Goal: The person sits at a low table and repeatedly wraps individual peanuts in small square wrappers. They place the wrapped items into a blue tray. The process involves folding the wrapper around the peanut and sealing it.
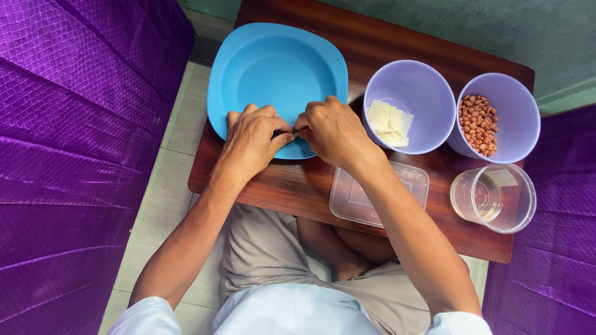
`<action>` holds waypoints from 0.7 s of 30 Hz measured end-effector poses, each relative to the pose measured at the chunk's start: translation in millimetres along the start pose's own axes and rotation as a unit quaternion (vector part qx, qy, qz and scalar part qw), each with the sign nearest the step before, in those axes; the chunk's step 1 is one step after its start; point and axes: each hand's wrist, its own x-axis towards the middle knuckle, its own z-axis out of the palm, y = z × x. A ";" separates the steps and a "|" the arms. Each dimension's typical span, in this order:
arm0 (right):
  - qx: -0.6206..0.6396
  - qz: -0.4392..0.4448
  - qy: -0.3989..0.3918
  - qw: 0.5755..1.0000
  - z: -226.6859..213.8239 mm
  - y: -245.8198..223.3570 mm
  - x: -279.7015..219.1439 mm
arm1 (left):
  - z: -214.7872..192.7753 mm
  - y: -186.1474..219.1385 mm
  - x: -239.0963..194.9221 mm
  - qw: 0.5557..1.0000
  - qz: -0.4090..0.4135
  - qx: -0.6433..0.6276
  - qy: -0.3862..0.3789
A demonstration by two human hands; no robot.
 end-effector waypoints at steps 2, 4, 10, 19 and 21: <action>0.007 0.000 -0.005 1.000 -2.4 -0.1 -0.6 | -2.8 1.9 -0.2 1.000 -0.005 -0.005 -0.006; 0.014 0.001 -0.009 1.000 -4.7 -0.8 -0.8 | -4.2 2.3 -0.1 1.000 -0.009 -0.010 -0.010; 0.021 0.005 -0.009 1.000 -11.2 -0.7 -2.5 | -4.9 0.6 -0.4 1.000 -0.013 -0.019 -0.014; 0.049 0.012 0.020 0.999 -26.7 -7.7 -13.4 | -13.5 5.1 0.0 1.000 -0.019 -0.020 -0.006; 0.055 0.010 0.027 0.998 -26.8 -7.0 -13.7 | -15.7 4.4 0.2 0.999 -0.019 -0.026 -0.001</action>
